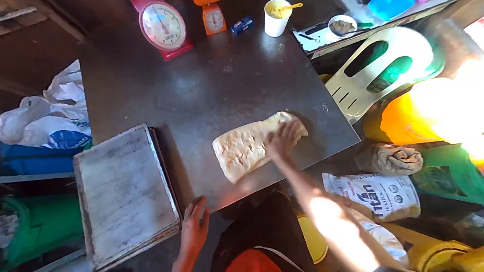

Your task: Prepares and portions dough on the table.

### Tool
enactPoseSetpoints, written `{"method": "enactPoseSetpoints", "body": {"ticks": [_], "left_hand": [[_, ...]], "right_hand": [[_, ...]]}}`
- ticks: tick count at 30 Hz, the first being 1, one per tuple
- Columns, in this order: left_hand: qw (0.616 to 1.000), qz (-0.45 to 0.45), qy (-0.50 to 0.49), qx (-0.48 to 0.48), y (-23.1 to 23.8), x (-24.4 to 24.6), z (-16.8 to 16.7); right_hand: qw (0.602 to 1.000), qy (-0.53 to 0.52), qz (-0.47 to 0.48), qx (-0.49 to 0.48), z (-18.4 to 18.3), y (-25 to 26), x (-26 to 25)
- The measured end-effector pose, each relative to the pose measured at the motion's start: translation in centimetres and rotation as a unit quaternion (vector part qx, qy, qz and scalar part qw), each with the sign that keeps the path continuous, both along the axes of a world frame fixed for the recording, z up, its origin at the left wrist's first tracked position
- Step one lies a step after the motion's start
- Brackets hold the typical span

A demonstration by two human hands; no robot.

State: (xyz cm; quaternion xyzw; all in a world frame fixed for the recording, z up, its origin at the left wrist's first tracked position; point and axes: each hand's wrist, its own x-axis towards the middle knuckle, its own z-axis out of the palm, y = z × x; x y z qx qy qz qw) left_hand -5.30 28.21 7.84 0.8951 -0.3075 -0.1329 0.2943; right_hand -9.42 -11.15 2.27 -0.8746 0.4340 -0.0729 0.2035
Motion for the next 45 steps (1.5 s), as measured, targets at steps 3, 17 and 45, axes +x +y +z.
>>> {"method": "enactPoseSetpoints", "body": {"ticks": [3, 17, 45], "left_hand": [[0.998, -0.065, -0.003, -0.015, -8.2, 2.5, 1.2], [0.966, -0.174, 0.187, 0.037, -46.2, 10.6, -4.7], [0.936, 0.326, 0.066, -0.112, 5.1, -0.9, 5.1]], "right_hand": [[0.973, -0.055, 0.195, 0.108, 0.7, 10.2, -1.1], [0.818, -0.240, -0.342, 0.396, 0.8, -6.6, -2.2], [0.914, 0.095, 0.395, -0.020, -0.2, 13.6, 14.8]]}}
